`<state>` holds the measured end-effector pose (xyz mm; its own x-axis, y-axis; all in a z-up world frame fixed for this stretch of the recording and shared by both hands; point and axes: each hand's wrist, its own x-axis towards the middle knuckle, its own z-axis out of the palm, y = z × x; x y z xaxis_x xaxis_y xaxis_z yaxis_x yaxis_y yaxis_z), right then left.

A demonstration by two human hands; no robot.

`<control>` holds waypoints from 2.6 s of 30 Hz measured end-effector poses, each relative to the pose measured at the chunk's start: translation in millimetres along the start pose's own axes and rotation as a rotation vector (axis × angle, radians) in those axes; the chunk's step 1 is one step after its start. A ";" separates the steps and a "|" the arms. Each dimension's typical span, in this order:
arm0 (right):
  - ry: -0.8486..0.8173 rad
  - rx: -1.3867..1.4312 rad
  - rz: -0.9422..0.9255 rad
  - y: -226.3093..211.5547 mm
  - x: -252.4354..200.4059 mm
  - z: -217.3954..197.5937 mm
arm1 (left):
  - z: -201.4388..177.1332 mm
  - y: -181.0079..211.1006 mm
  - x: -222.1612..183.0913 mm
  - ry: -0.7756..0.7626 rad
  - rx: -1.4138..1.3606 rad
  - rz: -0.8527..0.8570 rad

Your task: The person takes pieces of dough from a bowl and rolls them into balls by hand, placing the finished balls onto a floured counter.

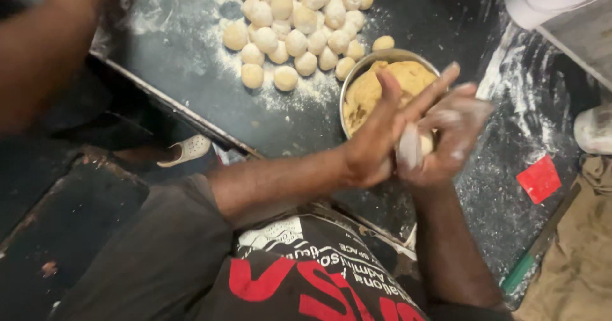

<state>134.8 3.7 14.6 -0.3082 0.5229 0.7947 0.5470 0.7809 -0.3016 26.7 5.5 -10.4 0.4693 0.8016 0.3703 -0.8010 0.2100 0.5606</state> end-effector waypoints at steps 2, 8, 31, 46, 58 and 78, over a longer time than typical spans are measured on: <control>0.002 0.039 -0.011 -11.4 -14.4 8.4 | -8.8 1.9 6.7 -0.110 0.000 0.068; -0.154 0.030 -0.014 -5.8 -19.9 24.8 | -40.8 16.1 -7.1 -0.012 -0.405 -0.116; -0.651 0.436 0.190 -1.1 -62.4 -44.2 | -84.5 56.9 -74.4 -0.311 0.543 -0.921; 0.015 0.100 0.138 7.4 -77.4 46.9 | -48.6 -26.4 -39.5 0.401 -0.117 -0.154; -0.083 0.121 0.069 -1.2 -14.3 14.9 | -19.5 -0.2 -33.2 0.033 -0.034 -0.151; -0.068 0.063 -0.003 0.8 0.8 47.4 | -39.3 25.6 -15.7 0.035 -0.189 -0.087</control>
<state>98.1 21.0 -10.0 -0.3632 0.5404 0.7590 0.4968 0.8015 -0.3329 -15.8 20.3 -31.0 0.5289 0.7942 0.2990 -0.8152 0.3775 0.4393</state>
